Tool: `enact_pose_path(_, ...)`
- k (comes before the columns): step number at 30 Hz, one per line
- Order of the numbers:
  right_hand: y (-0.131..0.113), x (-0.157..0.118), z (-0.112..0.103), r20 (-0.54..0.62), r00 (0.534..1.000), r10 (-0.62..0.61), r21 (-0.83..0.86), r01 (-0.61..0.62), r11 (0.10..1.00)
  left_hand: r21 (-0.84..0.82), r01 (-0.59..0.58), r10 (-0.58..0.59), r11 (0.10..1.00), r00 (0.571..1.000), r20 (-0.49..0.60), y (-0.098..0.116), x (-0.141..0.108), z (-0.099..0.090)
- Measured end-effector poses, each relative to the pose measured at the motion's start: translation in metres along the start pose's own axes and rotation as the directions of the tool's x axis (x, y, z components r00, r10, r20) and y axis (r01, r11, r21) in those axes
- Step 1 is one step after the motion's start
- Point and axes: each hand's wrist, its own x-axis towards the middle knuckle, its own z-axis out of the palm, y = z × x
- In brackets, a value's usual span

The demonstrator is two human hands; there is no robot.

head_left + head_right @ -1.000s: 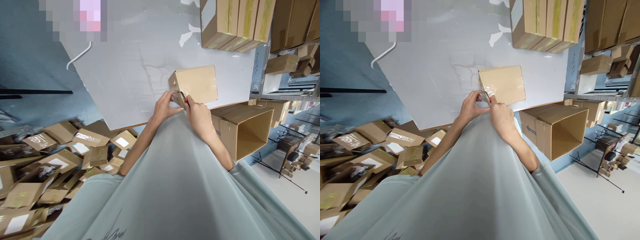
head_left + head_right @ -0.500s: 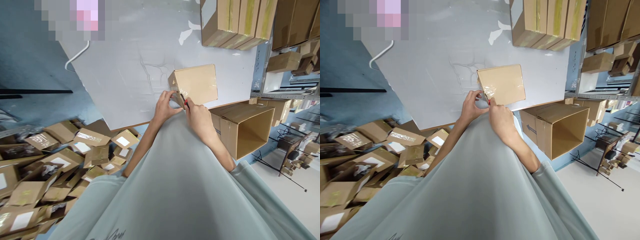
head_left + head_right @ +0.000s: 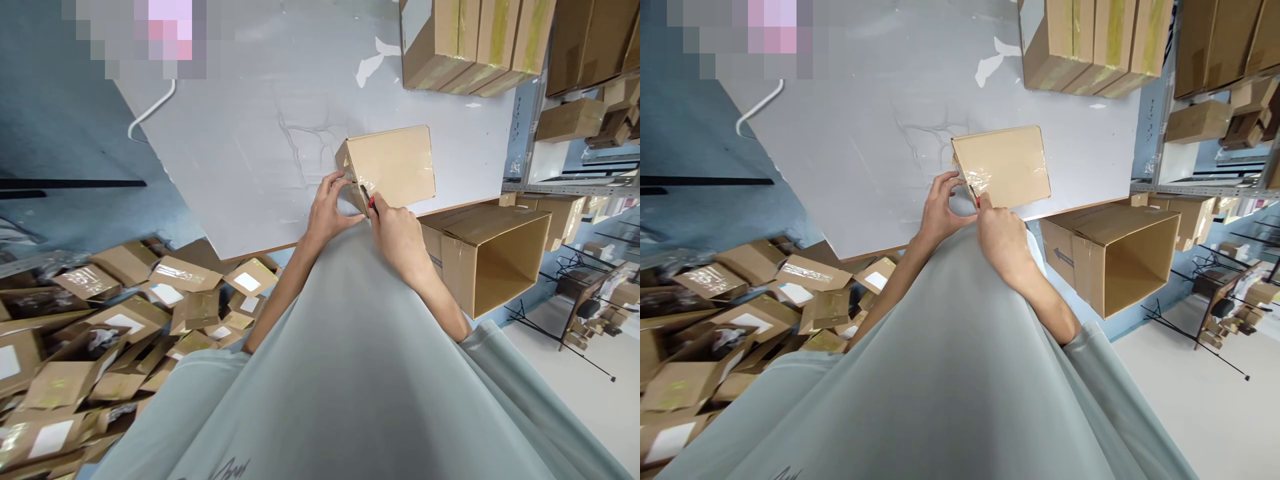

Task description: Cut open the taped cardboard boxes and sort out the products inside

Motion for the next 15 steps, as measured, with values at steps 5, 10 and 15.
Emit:
enact_pose_path(5,-0.004,0.007,-0.005,-0.010,1.000,-0.003,-0.001,0.003,1.000,0.004,-0.028,0.028,1.000,1.000,0.009,0.004,0.004,-0.003)
enact_pose_path(10,-0.007,0.008,-0.013,0.020,1.000,-0.007,0.004,0.007,1.000,0.009,-0.041,0.040,0.999,0.998,0.039,0.005,0.006,-0.006)
enact_pose_path(15,-0.009,0.012,-0.009,0.006,1.000,0.000,0.021,0.000,1.000,0.011,-0.014,0.014,1.000,1.000,0.020,0.002,0.007,-0.004)
